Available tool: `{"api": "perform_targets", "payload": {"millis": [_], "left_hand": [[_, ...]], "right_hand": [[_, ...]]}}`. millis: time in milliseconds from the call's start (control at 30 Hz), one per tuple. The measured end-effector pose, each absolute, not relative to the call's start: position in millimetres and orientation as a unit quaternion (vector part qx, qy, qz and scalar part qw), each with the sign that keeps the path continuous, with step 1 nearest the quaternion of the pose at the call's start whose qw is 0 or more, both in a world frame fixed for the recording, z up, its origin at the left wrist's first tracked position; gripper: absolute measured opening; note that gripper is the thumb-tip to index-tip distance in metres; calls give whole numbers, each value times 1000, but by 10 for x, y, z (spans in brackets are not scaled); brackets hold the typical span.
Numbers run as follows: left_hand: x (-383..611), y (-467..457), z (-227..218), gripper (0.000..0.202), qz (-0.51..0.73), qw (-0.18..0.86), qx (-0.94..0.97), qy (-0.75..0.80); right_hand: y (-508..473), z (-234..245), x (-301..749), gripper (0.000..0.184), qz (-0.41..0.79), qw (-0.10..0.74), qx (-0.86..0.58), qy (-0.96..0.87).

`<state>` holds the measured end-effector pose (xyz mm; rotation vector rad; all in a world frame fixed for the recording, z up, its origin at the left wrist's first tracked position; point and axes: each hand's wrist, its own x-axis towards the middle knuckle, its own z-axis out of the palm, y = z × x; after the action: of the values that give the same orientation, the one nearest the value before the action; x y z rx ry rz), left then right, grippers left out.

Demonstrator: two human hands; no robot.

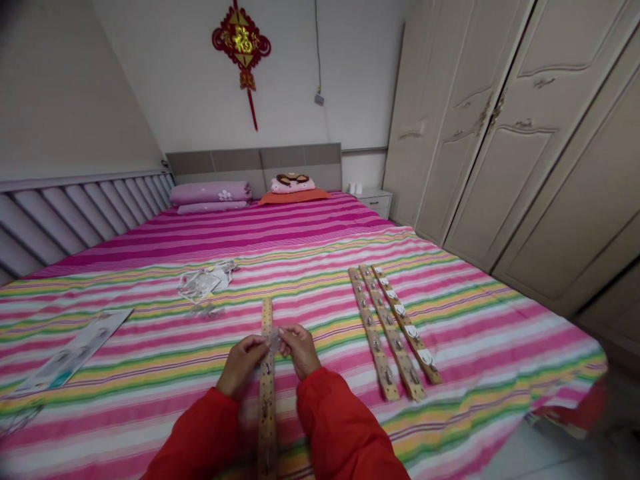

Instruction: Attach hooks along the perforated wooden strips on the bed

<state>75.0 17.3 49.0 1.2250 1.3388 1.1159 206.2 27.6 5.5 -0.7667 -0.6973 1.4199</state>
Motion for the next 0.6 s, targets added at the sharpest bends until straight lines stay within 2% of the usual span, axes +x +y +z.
{"api": "perform_targets", "payload": {"millis": [133, 400, 600], "left_hand": [[747, 256, 504, 37, 458, 482, 520, 536], [692, 368, 524, 42, 433, 562, 476, 520], [705, 336, 442, 53, 478, 544, 458, 516]], "right_hand": [[270, 66, 2066, 29, 625, 642, -333, -295], [259, 85, 2084, 30, 642, 628, -326, -293], [277, 44, 2089, 24, 649, 638, -317, -267]]}}
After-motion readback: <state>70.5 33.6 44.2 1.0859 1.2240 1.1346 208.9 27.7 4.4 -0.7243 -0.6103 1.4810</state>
